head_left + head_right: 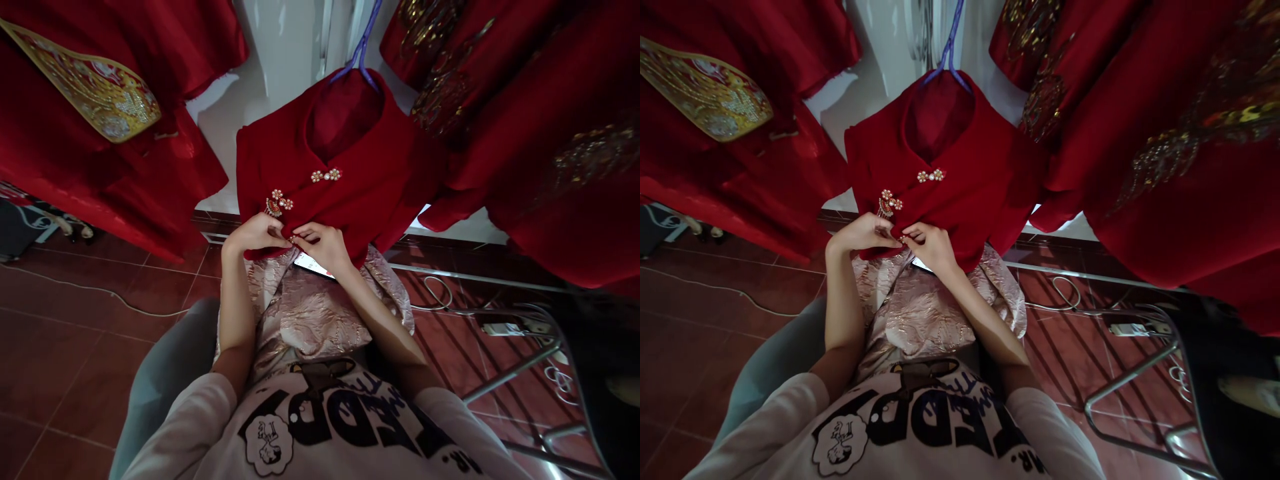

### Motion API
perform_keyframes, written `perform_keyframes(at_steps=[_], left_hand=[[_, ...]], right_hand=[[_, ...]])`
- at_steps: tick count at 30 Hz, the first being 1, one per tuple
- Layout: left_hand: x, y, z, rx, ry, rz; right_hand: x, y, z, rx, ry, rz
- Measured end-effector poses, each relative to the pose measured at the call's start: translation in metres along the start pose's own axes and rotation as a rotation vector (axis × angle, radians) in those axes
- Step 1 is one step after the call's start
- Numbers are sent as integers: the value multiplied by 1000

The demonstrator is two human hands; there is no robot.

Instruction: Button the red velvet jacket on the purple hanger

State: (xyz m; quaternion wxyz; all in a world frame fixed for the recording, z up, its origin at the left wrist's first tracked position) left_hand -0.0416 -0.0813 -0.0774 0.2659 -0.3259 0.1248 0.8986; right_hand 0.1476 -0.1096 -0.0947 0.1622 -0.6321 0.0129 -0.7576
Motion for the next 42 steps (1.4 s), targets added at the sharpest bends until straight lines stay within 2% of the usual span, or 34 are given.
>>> perform_keyframes(at_steps=[5, 16, 23, 27, 34, 39, 42], left_hand=[[1, -2, 1, 3, -36, 4], [-6, -6, 3, -69, -113, 23], [1, -5, 0, -83, -111, 107], [6, -6, -1, -83, -149, 124], [5, -8, -3, -47, -131, 112], [2, -7, -1, -61, -123, 122], [0, -6, 2, -79, -145, 80]], right_hand=[[0, 1, -3, -37, 55, 59], [-4, 6, -13, -62, 206, 74], [0, 9, -15, 76, 313, 147], [1, 10, -17, 81, 409, 135], [-5, 9, -16, 11, 346, 108], [-8, 8, -19, -27, 276, 90], [-10, 9, -21, -37, 253, 86]])
Point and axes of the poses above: each hand's wrist, its own y-axis away from the middle knuckle, its own z-axis out of the back of the hand, x = y × z, the point moved 3 cm from there along -y, towards the middle knuckle, and after that the axes turned 14 degrees about -y, right-handed, at the moved point
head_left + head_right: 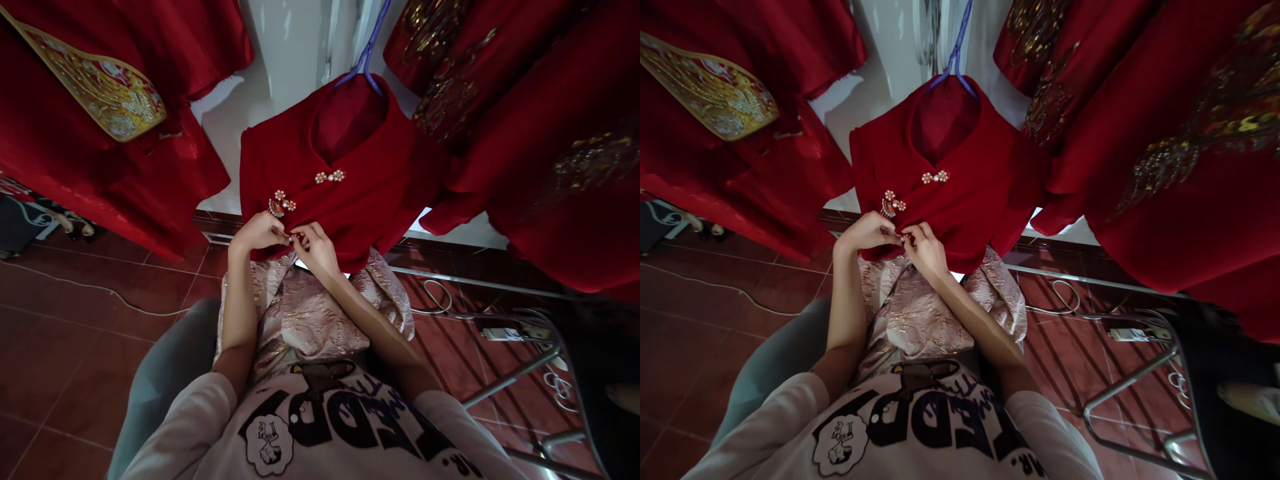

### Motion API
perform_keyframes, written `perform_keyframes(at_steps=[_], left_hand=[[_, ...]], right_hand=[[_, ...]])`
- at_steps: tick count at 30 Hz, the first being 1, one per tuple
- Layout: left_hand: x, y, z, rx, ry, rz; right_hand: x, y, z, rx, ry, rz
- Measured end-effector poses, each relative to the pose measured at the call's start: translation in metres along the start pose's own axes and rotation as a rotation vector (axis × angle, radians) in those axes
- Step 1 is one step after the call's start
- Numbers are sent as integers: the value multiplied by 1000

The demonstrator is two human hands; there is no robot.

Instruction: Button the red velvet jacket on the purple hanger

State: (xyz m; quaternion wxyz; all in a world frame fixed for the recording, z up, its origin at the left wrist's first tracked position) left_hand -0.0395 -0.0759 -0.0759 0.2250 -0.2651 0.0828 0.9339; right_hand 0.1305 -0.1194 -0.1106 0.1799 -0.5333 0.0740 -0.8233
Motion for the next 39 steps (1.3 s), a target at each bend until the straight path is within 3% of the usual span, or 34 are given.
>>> perform_keyframes(at_steps=[5, 12, 19, 22, 26, 33, 39], left_hand=[[-2, 2, 4, -45, -27, -24], [4, 10, 4, 11, -45, 65], [-6, 10, 3, 16, -29, 96], [-11, 8, -1, 78, -30, 94], [-10, 4, -10, 192, -102, 171], [-17, -2, -10, 14, -404, 121], [-28, 1, -2, -28, -416, 82]], right_hand=[[-3, -2, 0, 25, -16, 11], [6, -1, 28, 255, 121, -242], [6, -5, 60, 181, 169, -177], [6, -6, 63, 122, 155, -138], [11, -7, 59, 140, 108, -106], [12, -7, 60, 176, 55, -77], [7, -7, 58, 197, -6, -60]])
Point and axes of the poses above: each hand's wrist, its own y-axis away from the middle knuckle, its own z-axis out of the back of the hand, x = y × z, the point moved 3 cm from there along -y, towards the middle knuckle, and after that the axes turned 14 degrees about -y, right-handed, at the moved point
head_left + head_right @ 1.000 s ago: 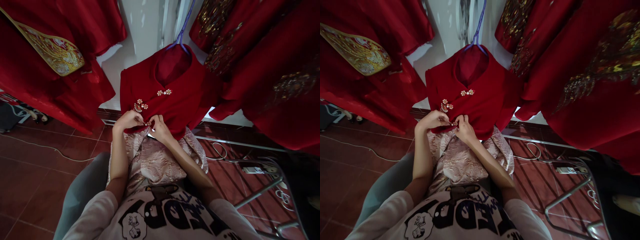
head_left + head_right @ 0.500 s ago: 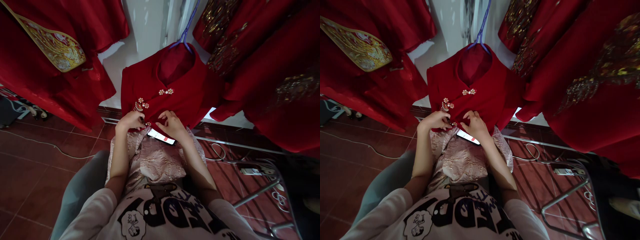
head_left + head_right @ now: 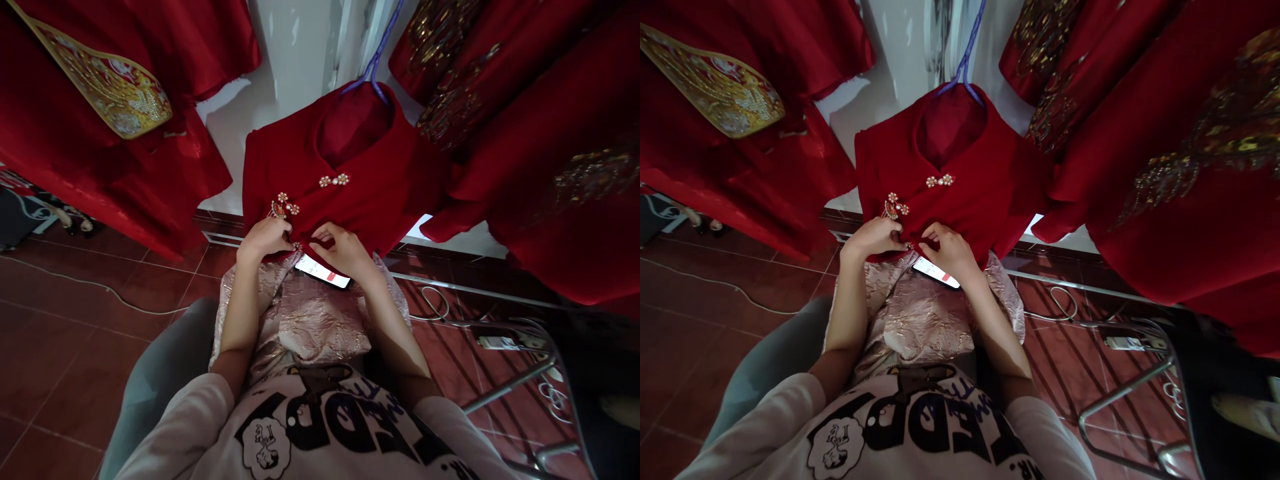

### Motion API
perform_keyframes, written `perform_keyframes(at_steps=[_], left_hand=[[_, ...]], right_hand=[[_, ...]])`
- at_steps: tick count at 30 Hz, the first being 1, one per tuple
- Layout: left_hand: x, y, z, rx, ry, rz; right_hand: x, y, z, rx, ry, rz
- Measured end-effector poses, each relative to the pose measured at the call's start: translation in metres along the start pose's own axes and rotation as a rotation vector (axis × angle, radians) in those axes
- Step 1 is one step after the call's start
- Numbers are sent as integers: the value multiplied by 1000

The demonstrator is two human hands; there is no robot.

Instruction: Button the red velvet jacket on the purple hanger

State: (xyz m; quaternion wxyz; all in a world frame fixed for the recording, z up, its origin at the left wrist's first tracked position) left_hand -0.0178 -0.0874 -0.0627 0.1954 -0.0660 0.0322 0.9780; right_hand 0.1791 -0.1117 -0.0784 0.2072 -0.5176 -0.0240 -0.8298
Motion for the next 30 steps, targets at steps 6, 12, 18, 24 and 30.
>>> perform_keyframes(at_steps=[6, 12, 18, 24, 30], left_hand=[[-6, 6, 14, -140, 19, -22], [-7, 6, 16, -147, 30, 4], [-6, 3, 13, -129, 57, -13], [-5, 4, 13, -146, 93, -42], [-5, 5, 13, -144, 132, -65]], right_hand=[[-11, -3, -8, 11, -4, -33], [-11, -5, -17, 3, 59, -38], [-7, -5, -19, 7, 95, -73], [-4, -5, -18, -18, 89, -101], [-1, -6, -18, -34, 114, -127]])
Point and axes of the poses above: each hand's wrist, its own y-axis away from the middle knuckle, its own z-axis out of the back of the hand, x = y × z, the point moved 3 cm from there along -y, towards the middle knuckle, and after that the axes turned 14 degrees about -y, right-handed, at the moved point
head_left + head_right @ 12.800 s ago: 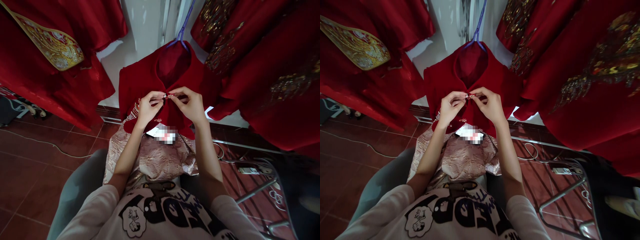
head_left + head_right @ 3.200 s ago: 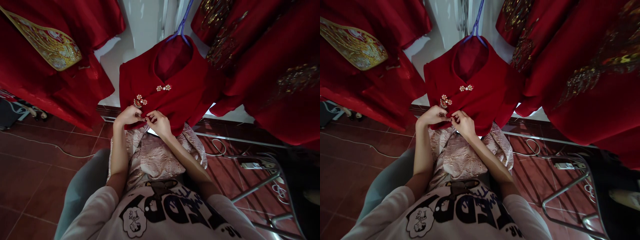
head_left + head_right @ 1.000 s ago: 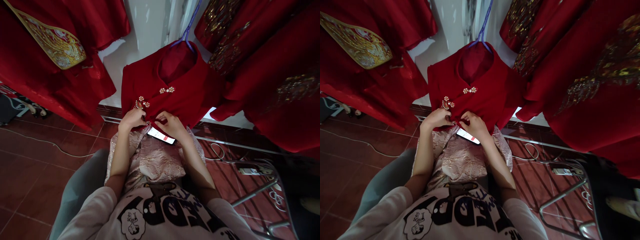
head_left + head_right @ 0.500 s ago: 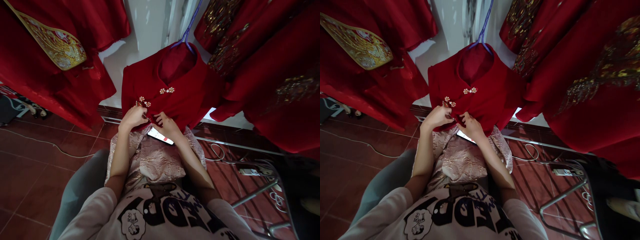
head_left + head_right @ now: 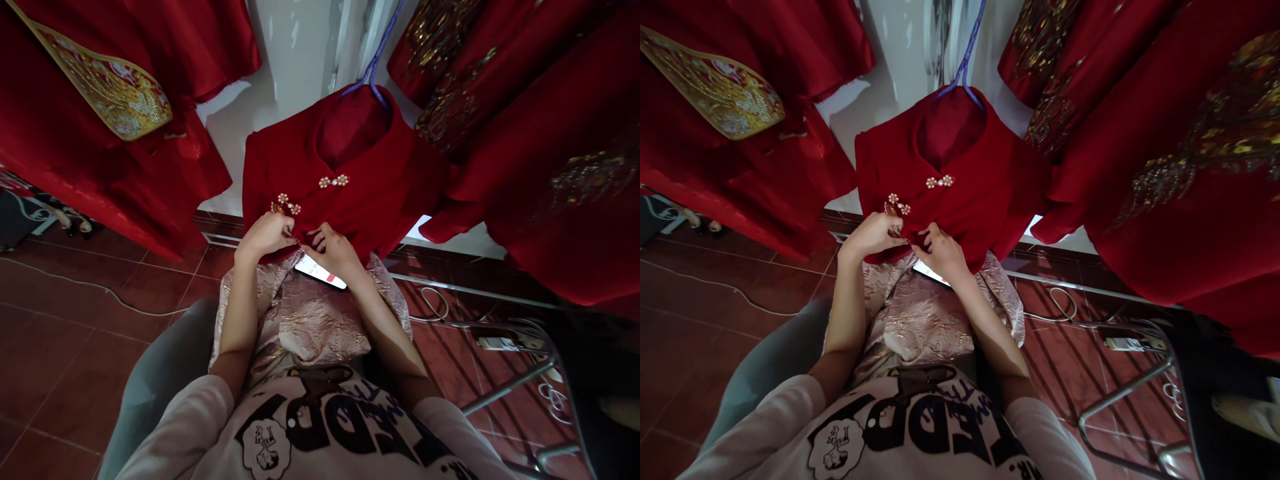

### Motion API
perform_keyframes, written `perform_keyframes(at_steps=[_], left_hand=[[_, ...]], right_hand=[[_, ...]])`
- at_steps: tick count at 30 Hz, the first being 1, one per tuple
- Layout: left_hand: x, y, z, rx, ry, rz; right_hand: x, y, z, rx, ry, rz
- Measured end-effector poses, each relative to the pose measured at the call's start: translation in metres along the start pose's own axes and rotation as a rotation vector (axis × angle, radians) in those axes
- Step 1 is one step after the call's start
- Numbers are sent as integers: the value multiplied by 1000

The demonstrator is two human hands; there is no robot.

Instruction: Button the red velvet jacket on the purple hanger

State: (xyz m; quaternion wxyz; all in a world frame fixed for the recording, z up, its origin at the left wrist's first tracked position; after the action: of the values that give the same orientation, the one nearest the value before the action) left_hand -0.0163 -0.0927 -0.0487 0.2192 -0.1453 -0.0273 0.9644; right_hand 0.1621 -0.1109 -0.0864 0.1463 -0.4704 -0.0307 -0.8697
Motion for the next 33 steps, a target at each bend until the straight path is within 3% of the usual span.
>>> perform_keyframes(at_steps=[19, 26, 30, 33], left_hand=[[5, -5, -12, 46, 143, -16], [6, -9, -15, 2, 162, -13], [8, -6, -17, 65, 265, 4], [12, -3, -21, 185, 466, 16]], right_hand=[[-6, -2, -2, -33, -7, 17], [-5, -4, -6, -51, -40, 4], [-5, -5, 0, -35, -131, 30], [1, -4, 12, -21, -265, 58]])
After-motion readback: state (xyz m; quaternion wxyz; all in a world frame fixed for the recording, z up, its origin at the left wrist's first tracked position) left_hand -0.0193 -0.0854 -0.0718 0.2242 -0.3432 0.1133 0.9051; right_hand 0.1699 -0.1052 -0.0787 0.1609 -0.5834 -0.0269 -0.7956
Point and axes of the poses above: each hand's wrist, its own y-axis away from the middle knuckle, its own z-axis out of the back of the hand, x = y × z, the point moved 3 cm from there along -y, towards the middle knuckle, and after that the axes turned 14 degrees about -y, right-handed, at the moved point
